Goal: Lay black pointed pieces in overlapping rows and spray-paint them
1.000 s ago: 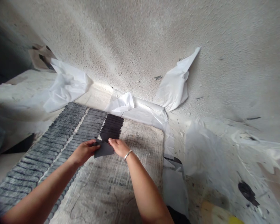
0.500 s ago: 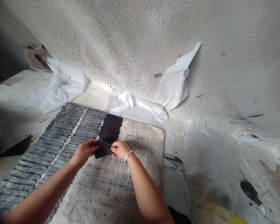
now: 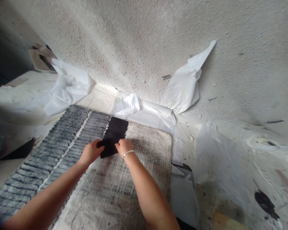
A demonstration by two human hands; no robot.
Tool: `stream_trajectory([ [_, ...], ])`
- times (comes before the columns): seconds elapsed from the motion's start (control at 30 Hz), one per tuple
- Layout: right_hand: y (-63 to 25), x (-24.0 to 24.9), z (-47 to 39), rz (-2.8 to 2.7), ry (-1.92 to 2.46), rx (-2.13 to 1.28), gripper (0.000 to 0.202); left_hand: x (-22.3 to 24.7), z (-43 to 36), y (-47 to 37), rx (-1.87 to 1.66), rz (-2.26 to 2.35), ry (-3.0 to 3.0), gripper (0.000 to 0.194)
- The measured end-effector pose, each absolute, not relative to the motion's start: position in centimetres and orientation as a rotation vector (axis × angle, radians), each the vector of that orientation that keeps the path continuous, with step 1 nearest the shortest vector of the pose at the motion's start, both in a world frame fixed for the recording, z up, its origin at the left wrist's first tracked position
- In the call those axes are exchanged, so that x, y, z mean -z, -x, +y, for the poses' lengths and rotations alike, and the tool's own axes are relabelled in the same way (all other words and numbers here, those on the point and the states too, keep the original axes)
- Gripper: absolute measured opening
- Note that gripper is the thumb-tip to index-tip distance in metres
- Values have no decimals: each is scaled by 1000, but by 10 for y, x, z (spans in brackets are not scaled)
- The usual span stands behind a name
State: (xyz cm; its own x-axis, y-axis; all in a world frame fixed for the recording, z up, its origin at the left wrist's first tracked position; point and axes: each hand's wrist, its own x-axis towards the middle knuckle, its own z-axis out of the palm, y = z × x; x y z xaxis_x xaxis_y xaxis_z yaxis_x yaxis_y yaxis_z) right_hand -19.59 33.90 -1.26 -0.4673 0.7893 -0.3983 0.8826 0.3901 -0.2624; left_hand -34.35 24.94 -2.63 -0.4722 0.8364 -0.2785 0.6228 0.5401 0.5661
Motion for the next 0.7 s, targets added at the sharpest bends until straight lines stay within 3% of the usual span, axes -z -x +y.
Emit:
stream_trajectory([
  [0.5, 197, 17, 346, 2437, -1439, 669, 26, 7, 234, 347, -508, 2197, -1193, 35],
  [0.7, 198, 15, 346, 2447, -1440, 651, 27, 9, 233, 335, -443, 1958, -1450, 47],
])
